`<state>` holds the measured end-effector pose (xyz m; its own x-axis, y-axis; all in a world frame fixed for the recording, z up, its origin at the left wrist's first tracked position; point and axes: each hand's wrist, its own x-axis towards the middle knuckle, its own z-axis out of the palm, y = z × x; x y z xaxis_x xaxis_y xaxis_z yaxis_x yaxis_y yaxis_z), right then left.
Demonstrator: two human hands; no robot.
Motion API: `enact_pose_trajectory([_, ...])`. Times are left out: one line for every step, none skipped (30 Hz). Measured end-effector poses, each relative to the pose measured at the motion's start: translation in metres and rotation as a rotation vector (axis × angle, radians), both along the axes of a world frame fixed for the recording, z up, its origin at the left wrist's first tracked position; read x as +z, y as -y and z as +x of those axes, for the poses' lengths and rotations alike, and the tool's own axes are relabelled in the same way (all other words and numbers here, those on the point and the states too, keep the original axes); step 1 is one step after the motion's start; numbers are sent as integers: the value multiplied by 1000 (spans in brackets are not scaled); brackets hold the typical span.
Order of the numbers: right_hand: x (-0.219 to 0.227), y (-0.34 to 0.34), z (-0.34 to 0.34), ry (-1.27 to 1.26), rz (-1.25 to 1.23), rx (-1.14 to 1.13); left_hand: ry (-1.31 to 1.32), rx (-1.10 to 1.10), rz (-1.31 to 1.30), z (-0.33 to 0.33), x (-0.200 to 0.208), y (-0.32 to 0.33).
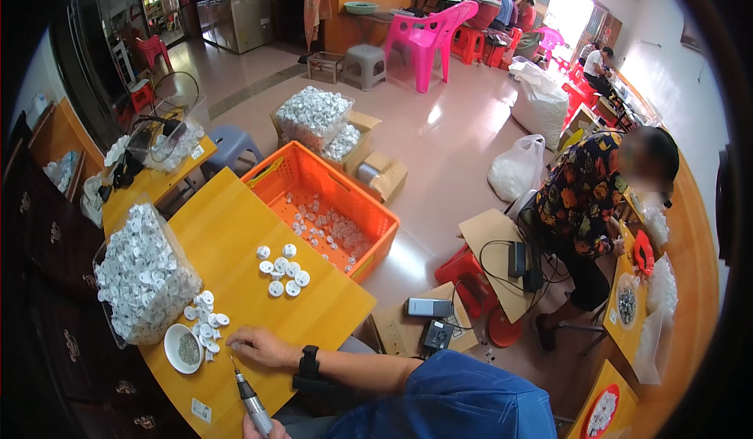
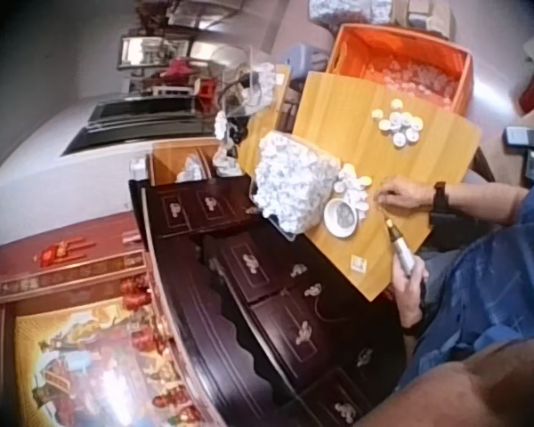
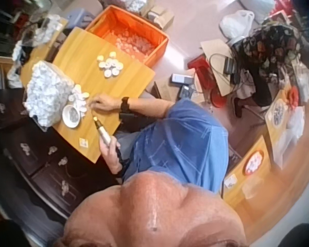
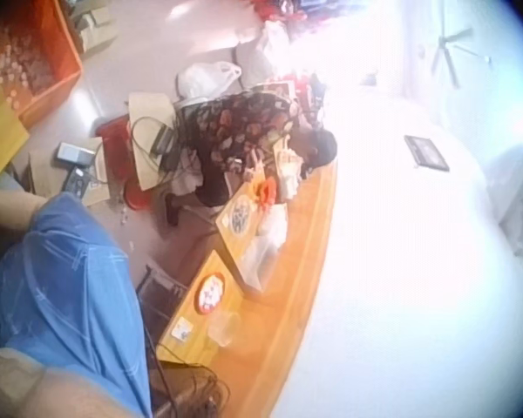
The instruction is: Using an electric screwdriver to attach screws to small white plastic housings for assembly.
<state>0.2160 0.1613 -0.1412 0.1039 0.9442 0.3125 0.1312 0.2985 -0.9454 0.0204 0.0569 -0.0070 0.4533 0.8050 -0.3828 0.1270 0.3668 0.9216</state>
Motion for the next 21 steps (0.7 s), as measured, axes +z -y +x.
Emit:
enact_pose_trajectory([-3,-1,-1,-4,19,-38,2,-15,0,-2,-4,-1])
enact_pose_trajectory([5,-1,0,-4,14,-33,7,-26,3,-5,-4,-2])
enact_pose_trajectory([12,2,3,-47,-67,-5,5,-19,3,-6,-2,-3])
enact_pose_trajectory([17,4,5,-88,-145,20,7,-19,1,-11,-6,-4])
enact_pose_trajectory([13,2,5,-75,-168,35,4,-31,-1,-17,-13,-5])
enact_pose_trajectory([10,2,5,-74,-169,36,-1,-44,-3,-21,-17,-6])
enact_pose_trajectory([7,1,5,-22,-73,16,1,-43,-3,-21,-15,-7])
enact_pose_trajectory([5,1,5,29,25,-3,0,-42,-11,-19,-11,-8])
enact_pose_trajectory([3,1,7,29,26,-3,-1,-42,-19,-18,-8,-10])
enact_pose_trajectory([3,4,7,19,29,4,-7,-45,-19,-21,-6,-11])
enact_pose_trajectory([3,5,6,10,33,10,7,-59,-14,-23,-5,-13])
enact_pose_trajectory([3,4,4,4,32,5,21,-74,-9,-25,-4,-14])
enact_pose_trajectory([4,4,6,16,31,3,19,-77,-9,-26,-5,-15])
enact_pose_trajectory([5,5,8,28,30,1,-6,-74,5,-28,-6,-16])
enact_pose_trajectory([6,7,8,27,28,-2,-29,-71,19,-29,-6,-16])
enact_pose_trajectory([10,8,7,33,21,-19,-27,-73,17,-28,-7,-16])
enact_pose_trajectory([14,10,6,39,13,-33,-27,-57,29,-26,-6,-15])
enact_pose_trajectory([17,11,6,40,9,-28,-26,-37,39,-25,-5,-13])
enact_pose_trajectory([24,11,6,7,-75,5,-25,-25,64,-23,-5,-10])
enact_pose_trajectory([27,12,4,-27,-160,45,-26,-9,59,-23,-8,-7])
enact_pose_trajectory([18,9,1,-28,-167,72,-2,23,59,-25,-14,-4])
